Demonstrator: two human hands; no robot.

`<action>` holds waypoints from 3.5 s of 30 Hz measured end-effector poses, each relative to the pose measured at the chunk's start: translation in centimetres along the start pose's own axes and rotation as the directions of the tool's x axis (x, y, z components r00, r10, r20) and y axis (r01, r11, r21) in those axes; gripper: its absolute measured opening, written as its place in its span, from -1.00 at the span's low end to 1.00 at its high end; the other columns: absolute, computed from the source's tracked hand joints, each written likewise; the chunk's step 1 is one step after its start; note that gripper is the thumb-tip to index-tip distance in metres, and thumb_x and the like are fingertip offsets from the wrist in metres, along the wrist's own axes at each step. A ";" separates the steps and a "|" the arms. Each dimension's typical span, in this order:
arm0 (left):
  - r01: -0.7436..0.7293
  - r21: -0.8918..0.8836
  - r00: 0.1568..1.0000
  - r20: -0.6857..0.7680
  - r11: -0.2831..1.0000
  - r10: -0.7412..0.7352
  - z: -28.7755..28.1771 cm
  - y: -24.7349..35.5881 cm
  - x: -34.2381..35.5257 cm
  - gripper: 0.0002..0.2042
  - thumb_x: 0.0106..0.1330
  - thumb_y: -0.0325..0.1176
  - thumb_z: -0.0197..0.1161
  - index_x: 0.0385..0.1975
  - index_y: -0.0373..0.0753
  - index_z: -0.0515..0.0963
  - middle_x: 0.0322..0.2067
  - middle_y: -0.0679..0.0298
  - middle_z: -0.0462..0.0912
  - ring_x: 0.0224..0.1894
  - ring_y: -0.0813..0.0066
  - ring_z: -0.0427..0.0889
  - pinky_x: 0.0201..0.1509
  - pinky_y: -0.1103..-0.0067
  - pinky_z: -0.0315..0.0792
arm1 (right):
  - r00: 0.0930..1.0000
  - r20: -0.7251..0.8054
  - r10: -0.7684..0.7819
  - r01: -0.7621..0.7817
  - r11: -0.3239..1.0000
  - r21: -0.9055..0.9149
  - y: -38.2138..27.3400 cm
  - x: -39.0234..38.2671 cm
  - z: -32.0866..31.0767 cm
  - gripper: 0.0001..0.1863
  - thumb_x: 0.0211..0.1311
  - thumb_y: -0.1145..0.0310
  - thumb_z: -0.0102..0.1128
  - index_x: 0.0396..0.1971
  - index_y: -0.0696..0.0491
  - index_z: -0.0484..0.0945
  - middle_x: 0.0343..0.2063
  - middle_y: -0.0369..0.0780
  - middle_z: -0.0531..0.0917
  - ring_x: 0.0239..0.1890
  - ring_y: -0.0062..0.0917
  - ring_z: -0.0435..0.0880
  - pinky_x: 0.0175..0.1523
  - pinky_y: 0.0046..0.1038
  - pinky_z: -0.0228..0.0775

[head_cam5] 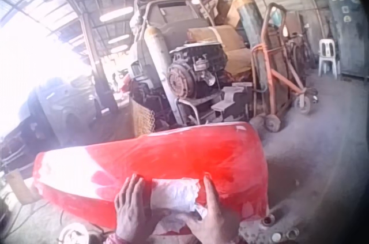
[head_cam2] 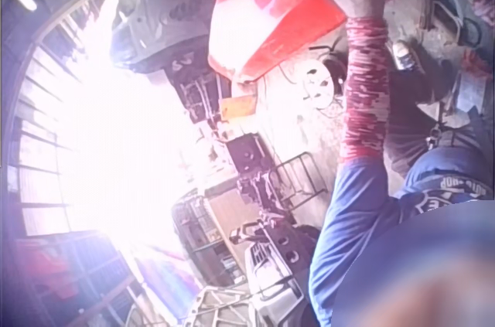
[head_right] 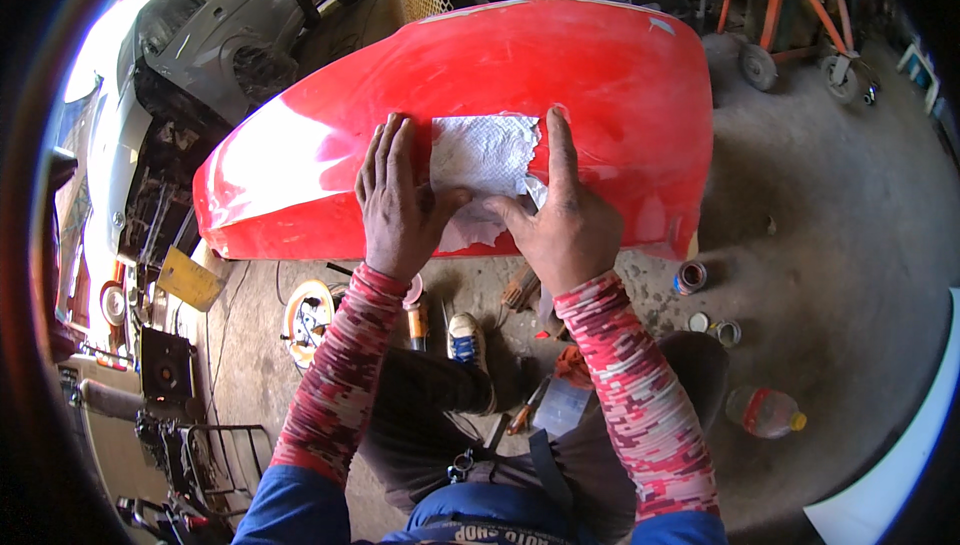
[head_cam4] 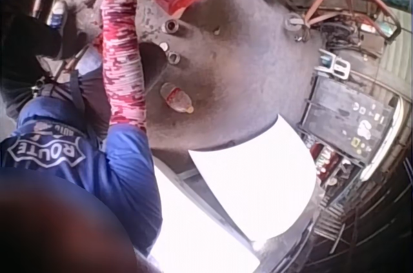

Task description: The person retrieves a white mesh patch, tears it to size, and applies it to a damaged area on a red car bumper. They then flip the bumper over and use an angle grinder to smooth the inner surface.

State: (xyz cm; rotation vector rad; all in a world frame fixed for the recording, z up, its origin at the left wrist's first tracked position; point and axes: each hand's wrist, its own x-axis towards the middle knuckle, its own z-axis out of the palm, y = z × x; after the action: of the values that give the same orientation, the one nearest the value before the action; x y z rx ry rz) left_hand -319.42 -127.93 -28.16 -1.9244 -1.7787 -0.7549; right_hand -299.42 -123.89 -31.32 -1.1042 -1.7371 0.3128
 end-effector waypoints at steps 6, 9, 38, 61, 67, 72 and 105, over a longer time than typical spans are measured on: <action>-0.036 -0.045 0.999 -0.005 0.998 0.036 -0.5 -1.4 0.3 -0.10 0.13 -0.09 0.52 0.43 -0.31 0.23 0.42 -0.03 0.30 0.47 -0.04 0.25 0.50 0.16 0.14 | 1.000 0.006 0.030 -0.030 0.999 -0.011 0.3 0.1 0.4 0.21 -0.14 0.10 0.67 0.52 -0.02 0.10 -0.53 -0.04 0.69 -0.48 -0.13 0.73 -0.39 -0.22 0.54; -0.051 -0.076 0.999 -0.016 0.996 0.050 -0.6 -1.8 0.4 -0.15 0.13 -0.17 0.53 0.41 -0.31 0.26 0.40 -0.04 0.33 0.44 -0.06 0.29 0.48 0.17 0.19 | 0.999 0.006 0.041 -0.041 0.999 -0.014 0.4 0.0 0.3 0.20 -0.14 0.11 0.67 0.52 -0.04 0.11 -0.54 -0.04 0.69 -0.50 -0.14 0.73 -0.40 -0.22 0.54; -0.041 -0.093 0.997 0.062 0.995 0.047 -2.0 -0.6 0.0 0.02 -0.05 -0.29 0.64 0.46 -0.26 0.17 0.44 -0.10 0.19 0.48 -0.14 0.18 0.50 0.11 0.19 | 0.991 0.125 0.046 -0.037 0.997 -0.066 0.4 -0.9 0.5 0.16 -0.01 0.15 0.57 0.55 -0.10 0.00 -0.48 -0.02 0.71 -0.48 -0.10 0.74 -0.39 -0.12 0.54; 0.118 0.042 0.992 0.046 0.992 -0.120 -0.3 4.6 0.2 0.20 -0.15 -0.06 0.67 0.53 -0.18 0.03 0.52 -0.12 0.00 0.58 -0.16 -0.05 0.54 -0.11 -0.15 | 0.946 -0.095 0.308 -0.259 0.902 0.346 3.9 2.6 -4.4 -0.37 0.27 0.31 0.36 0.31 0.12 0.39 0.11 0.11 0.63 0.09 -0.05 0.69 0.16 -0.20 0.53; 0.076 0.090 0.997 0.014 0.993 -0.078 -0.4 5.4 0.3 0.20 -0.11 -0.04 0.65 0.56 -0.13 0.00 0.55 -0.09 -0.05 0.60 -0.16 -0.12 0.56 -0.09 -0.20 | 0.943 -0.062 0.327 -0.287 0.893 0.346 3.8 2.5 -4.4 -0.37 0.30 0.27 0.34 0.31 0.13 0.37 0.12 0.13 0.62 0.08 -0.04 0.69 0.17 -0.20 0.53; 0.078 0.074 0.997 0.024 0.994 -0.080 -0.3 5.6 0.8 0.20 -0.09 -0.05 0.65 0.56 -0.13 -0.01 0.55 -0.11 -0.05 0.60 -0.17 -0.12 0.57 -0.07 -0.20 | 0.930 -0.075 0.359 -0.305 0.870 0.386 3.6 2.5 -4.3 -0.34 0.33 0.21 0.33 0.34 0.13 0.34 0.08 0.13 0.63 0.04 -0.07 0.70 0.12 -0.21 0.55; 0.055 -0.036 0.996 -0.062 0.998 -0.057 0.9 5.6 1.1 0.02 0.05 0.03 0.52 0.50 -0.18 0.11 0.49 -0.21 0.05 0.55 -0.25 -0.04 0.55 -0.02 -0.11 | 0.938 -0.011 0.347 -0.318 0.872 0.371 3.6 2.2 -3.6 -0.34 0.33 0.16 0.32 0.34 0.06 0.31 -0.14 0.10 0.71 -0.16 0.00 0.74 -0.06 -0.14 0.57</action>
State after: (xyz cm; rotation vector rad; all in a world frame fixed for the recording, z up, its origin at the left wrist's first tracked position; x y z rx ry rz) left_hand -313.72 -127.05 -27.80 -1.8583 -1.7995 -0.8615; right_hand -294.59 -121.22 -30.67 -1.1177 -1.3417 0.7662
